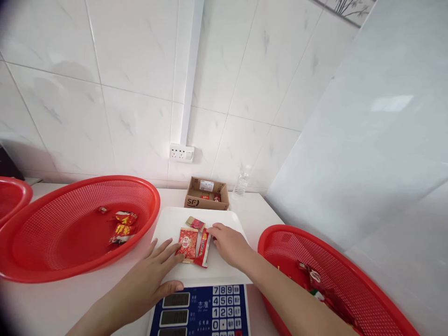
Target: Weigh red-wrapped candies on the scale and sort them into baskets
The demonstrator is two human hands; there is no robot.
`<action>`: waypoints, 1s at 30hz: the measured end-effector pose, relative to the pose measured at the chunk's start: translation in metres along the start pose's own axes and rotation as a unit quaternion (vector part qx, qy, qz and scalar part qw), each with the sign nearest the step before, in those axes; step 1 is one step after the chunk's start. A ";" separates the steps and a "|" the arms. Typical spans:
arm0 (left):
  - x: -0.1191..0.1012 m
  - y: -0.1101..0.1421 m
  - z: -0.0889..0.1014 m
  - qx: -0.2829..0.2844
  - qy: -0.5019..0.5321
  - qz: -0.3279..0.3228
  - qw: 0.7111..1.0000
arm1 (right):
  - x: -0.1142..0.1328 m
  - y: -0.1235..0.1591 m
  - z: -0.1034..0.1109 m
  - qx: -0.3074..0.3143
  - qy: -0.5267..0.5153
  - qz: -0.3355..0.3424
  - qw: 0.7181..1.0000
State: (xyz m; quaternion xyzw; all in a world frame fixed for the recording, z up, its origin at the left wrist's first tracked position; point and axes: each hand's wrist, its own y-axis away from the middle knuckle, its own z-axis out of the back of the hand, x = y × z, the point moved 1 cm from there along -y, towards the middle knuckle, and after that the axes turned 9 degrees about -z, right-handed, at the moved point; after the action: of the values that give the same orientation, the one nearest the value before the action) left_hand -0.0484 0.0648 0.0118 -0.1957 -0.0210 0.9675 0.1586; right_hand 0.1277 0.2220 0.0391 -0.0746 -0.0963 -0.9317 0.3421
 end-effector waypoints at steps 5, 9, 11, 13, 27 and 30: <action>-0.001 -0.001 0.000 0.000 -0.004 -0.001 1.000 | 0.011 -0.007 0.006 -0.020 -0.042 0.035 0.998; -0.001 -0.002 -0.001 -0.002 -0.006 -0.006 1.000 | 0.024 -0.017 0.002 0.038 -0.057 0.088 0.994; -0.001 -0.001 -0.001 -0.001 -0.006 -0.006 1.000 | 0.026 -0.021 -0.002 0.055 -0.051 0.100 0.992; -0.001 -0.001 0.000 0.000 -0.001 -0.005 1.000 | 0.025 -0.024 -0.005 0.053 -0.053 0.114 0.991; 0.009 0.012 0.015 -0.265 0.420 -0.025 0.868 | -0.048 0.078 0.065 -0.032 -0.418 -0.002 0.908; 0.011 0.012 0.027 -0.363 0.638 -0.015 0.679 | -0.083 0.100 0.054 -0.051 -0.438 -0.088 0.893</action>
State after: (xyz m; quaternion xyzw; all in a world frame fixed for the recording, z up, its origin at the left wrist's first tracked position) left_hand -0.0722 0.0578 0.0315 -0.8075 -0.2673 0.5219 0.0644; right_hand 0.2598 0.2112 0.0870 -0.4838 -0.1945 -0.8347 0.1772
